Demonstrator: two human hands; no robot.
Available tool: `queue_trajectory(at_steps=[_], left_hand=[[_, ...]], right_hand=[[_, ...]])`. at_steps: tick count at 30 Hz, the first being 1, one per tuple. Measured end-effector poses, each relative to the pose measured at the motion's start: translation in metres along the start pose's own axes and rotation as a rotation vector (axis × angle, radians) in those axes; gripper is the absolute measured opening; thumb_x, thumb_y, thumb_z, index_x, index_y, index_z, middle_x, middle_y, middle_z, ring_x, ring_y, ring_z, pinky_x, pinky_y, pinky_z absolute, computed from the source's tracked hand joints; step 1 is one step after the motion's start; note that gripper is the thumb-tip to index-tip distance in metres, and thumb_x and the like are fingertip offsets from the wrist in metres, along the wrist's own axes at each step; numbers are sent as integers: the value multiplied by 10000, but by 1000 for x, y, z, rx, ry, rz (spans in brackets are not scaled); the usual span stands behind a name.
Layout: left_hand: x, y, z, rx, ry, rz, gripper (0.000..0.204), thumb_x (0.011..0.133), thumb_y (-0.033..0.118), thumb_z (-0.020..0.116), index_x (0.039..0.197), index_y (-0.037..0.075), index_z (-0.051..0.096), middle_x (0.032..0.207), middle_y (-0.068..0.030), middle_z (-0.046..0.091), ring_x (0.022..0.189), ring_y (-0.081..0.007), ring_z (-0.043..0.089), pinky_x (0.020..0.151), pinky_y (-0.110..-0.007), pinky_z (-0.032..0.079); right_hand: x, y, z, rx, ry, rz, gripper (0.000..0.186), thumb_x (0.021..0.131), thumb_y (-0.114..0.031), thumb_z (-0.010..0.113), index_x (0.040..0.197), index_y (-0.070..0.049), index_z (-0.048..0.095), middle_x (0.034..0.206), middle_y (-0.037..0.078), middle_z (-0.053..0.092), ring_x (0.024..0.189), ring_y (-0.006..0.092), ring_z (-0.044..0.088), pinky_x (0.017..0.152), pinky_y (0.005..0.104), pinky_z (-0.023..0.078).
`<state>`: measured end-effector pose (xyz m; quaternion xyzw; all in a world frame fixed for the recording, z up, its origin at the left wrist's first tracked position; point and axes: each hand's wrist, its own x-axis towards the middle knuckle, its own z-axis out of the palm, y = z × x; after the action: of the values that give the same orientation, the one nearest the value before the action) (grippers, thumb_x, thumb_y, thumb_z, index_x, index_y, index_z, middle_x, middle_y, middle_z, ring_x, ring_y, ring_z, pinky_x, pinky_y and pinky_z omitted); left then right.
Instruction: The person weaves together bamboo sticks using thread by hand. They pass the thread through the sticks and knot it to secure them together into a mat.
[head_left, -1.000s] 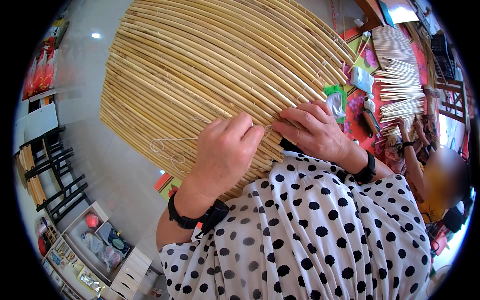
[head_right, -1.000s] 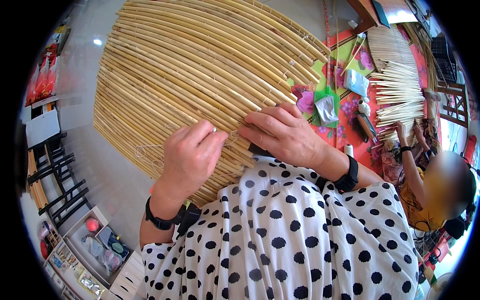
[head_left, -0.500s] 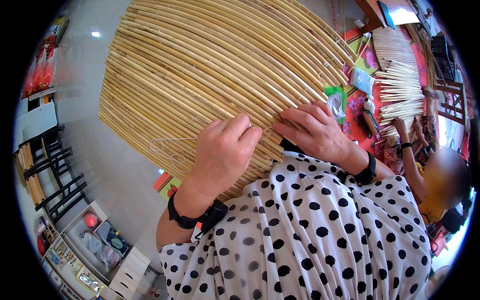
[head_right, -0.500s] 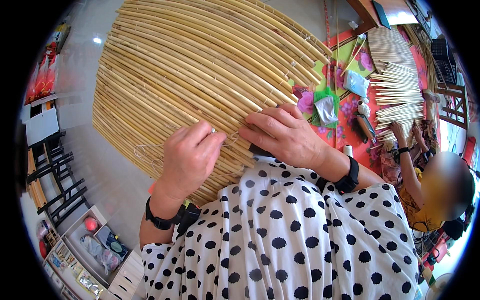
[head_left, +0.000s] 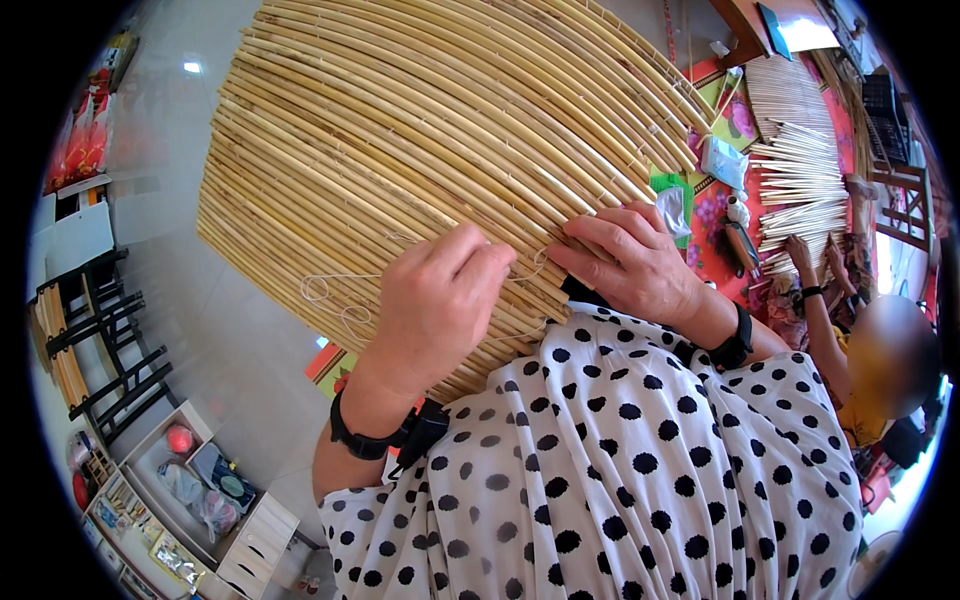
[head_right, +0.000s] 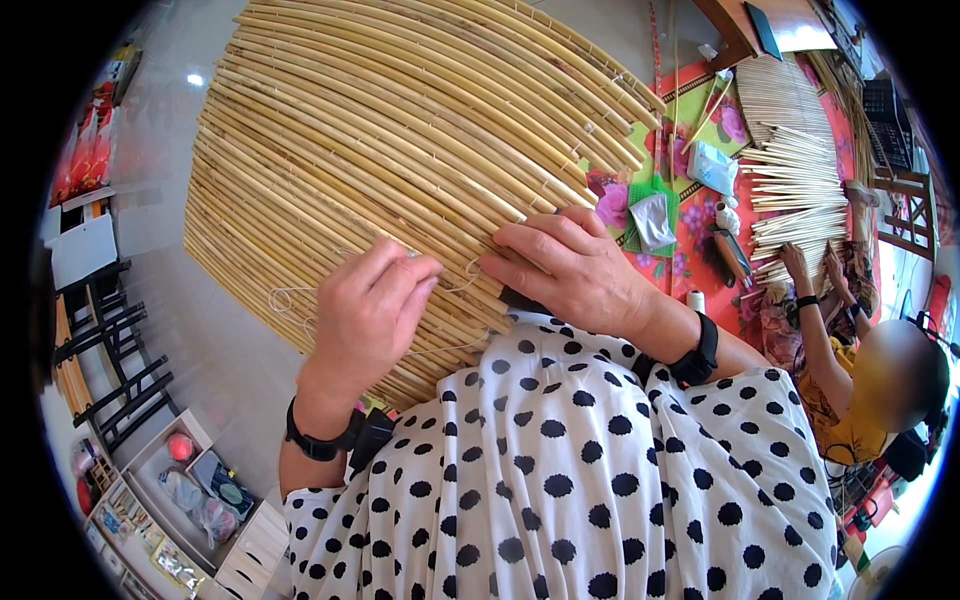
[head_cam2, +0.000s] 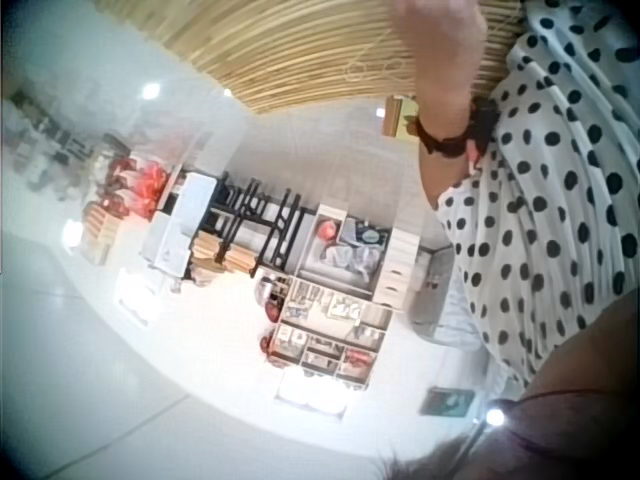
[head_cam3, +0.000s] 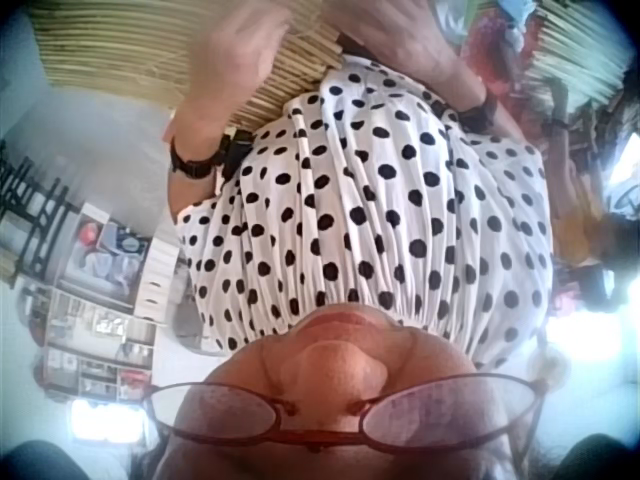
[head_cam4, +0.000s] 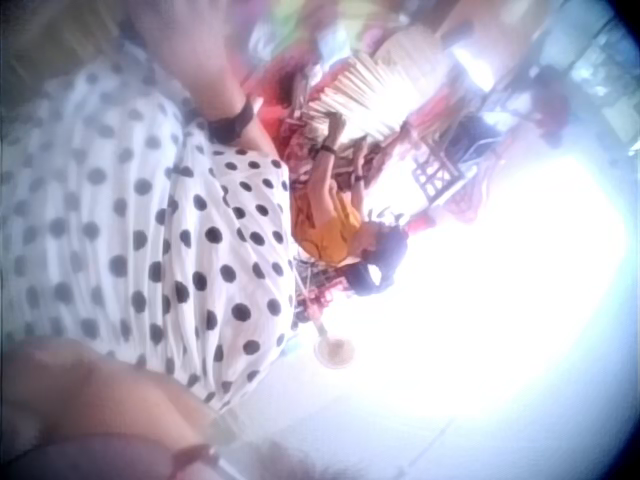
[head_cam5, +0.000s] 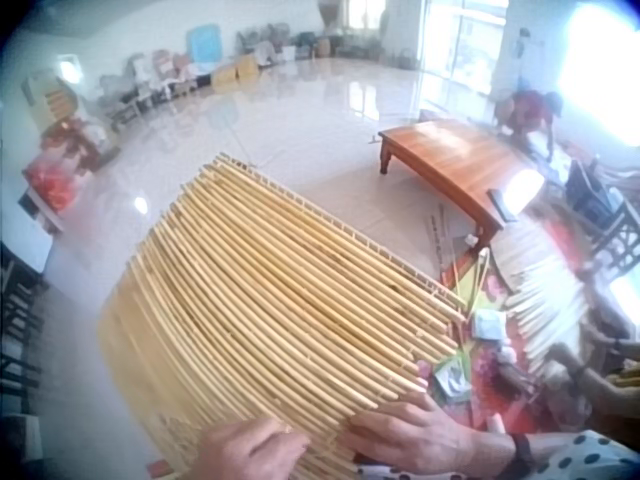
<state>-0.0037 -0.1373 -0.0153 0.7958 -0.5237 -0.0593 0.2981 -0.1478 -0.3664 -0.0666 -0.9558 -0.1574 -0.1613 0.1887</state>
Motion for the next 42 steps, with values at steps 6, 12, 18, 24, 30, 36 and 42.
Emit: queue_trajectory(at_steps=[6, 12, 18, 24, 30, 36, 42], left_hand=[[-3, 1, 10, 60, -21, 58, 180, 822, 31, 796, 985, 76, 732, 837, -58, 559, 702, -257, 624, 606, -383, 506], [1, 1, 11, 96, -73, 65, 137, 827, 56, 775, 952, 71, 722, 833, -59, 539, 709, -253, 622, 613, -389, 510], [10, -5, 5, 78, -101, 96, 144, 816, 59, 790, 936, 69, 712, 834, -71, 544, 714, -264, 628, 614, -391, 510], [0, -2, 7, -2, 6, -29, 184, 852, 62, 758, 1030, 91, 720, 873, -52, 602, 755, -257, 663, 635, -372, 539], [-5, 1, 15, -75, 29, -22, 286, 812, -5, 829, 1064, 69, 715, 891, -79, 626, 752, -291, 672, 634, -406, 540], [-4, -3, 14, -48, 34, 3, 279, 831, -20, 820, 1081, 63, 727, 894, -82, 627, 749, -288, 674, 629, -387, 545], [-1, 7, 16, -146, 72, -118, 302, 852, -36, 807, 1129, 57, 731, 897, -89, 616, 772, -291, 678, 653, -389, 554]], right_hand=[[1, 0, -1, -2, -13, 3, 418, 892, -203, 683, 1308, -202, 731, 1346, -5, 613, 1208, 172, 616, 1043, 373, 447], [1, 0, 0, -1, -15, 9, 419, 882, -197, 693, 1299, -204, 739, 1344, -8, 614, 1207, 169, 617, 1039, 371, 450], [2, 0, 0, -18, -5, 3, 432, 871, -193, 700, 1300, -203, 743, 1343, -8, 617, 1214, 171, 616, 1039, 370, 453], [0, -2, 0, -12, -10, 12, 428, 880, -189, 697, 1305, -205, 743, 1354, -8, 614, 1218, 174, 612, 1048, 372, 449], [0, 0, 0, -12, -8, 3, 421, 885, -188, 692, 1303, -202, 742, 1354, -8, 611, 1213, 172, 611, 1045, 372, 448], [1, -1, -1, -17, -5, 1, 422, 877, -194, 693, 1297, -201, 744, 1341, -7, 616, 1207, 166, 613, 1039, 371, 449], [2, -2, -2, -21, -10, 5, 427, 869, -195, 692, 1293, -195, 745, 1330, -7, 622, 1195, 167, 620, 1033, 370, 450]])
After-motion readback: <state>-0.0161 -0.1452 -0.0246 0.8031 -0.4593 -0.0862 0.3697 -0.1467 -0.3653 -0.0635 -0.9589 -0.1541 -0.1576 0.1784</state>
